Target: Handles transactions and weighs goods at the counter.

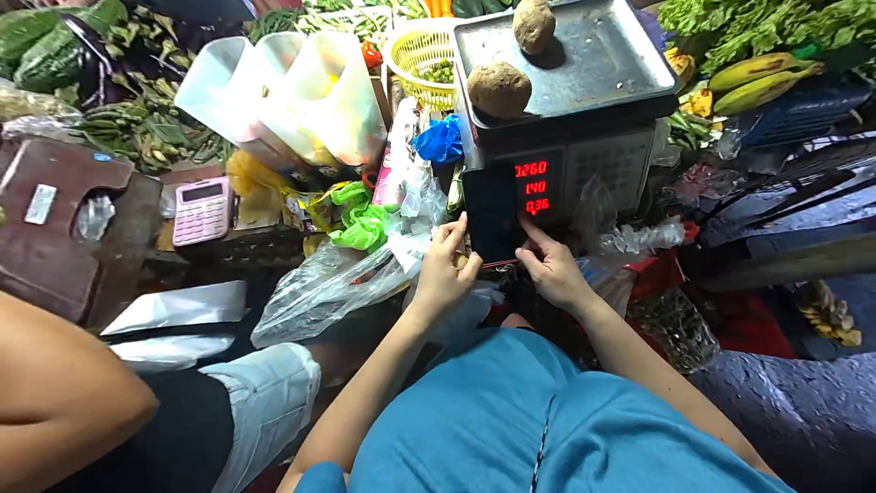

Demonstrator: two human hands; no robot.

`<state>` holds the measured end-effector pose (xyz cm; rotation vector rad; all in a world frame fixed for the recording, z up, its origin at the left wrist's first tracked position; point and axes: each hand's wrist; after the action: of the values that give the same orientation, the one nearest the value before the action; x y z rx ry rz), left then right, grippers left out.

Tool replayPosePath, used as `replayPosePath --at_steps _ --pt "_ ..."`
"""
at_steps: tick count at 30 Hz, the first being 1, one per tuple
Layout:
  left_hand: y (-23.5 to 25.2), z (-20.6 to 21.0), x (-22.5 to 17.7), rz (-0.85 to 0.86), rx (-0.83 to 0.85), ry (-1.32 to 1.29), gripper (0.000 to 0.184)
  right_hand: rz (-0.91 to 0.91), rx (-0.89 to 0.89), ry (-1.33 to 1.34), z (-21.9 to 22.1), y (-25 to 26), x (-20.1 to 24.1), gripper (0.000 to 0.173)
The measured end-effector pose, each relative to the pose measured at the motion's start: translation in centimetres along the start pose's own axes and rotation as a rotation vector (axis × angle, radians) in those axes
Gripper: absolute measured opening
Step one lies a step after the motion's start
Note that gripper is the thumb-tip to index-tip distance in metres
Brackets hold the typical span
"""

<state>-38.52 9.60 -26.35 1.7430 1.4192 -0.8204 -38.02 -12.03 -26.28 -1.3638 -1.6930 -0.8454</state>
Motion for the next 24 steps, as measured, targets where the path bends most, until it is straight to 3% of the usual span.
replayPosePath --at_steps 3,6,10,14,17,21,24 --pt "-0.1 -0.2 0.1 0.013 -0.016 -0.021 0.062 -0.009 -0.024 0.002 -0.1 -0.3 0.0 0.054" --pt "-0.2 -0.6 0.6 0.046 -0.122 0.01 0.055 -0.186 -0.179 -0.174 0.4 -1.4 -0.4 0.051" --pt "-0.8 -1.2 1.8 0.124 -0.188 0.094 0.026 -0.361 -0.303 -0.481 1.4 -2.4 -2.2 0.041" --pt "-1.4 -0.8 2.5 0.127 -0.161 0.099 0.023 -0.448 -0.367 -0.627 1.2 -2.5 -4.7 0.022" --pt "-1.7 -0.5 2.7 0.106 -0.146 0.106 0.024 -0.39 -0.381 -0.78 -1.4 -3.1 -5.5 0.018" --pt "-1.5 -0.4 2.7 0.101 -0.132 0.142 0.025 -0.137 -0.505 -0.846 -5.4 -3.4 -5.5 0.021" --pt "-1.2 -0.1 2.6 0.117 -0.132 0.206 0.03 -0.206 -0.432 -0.784 -4.2 -3.6 -4.5 0.025"
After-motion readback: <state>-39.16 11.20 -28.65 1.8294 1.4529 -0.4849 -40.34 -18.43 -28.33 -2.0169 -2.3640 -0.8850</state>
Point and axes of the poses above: each hand's wrist, its own y-axis towards the middle knuckle, its own z-axis out of the palm, x = y × z, and after that the axes turned 1 degree about y, right-handed
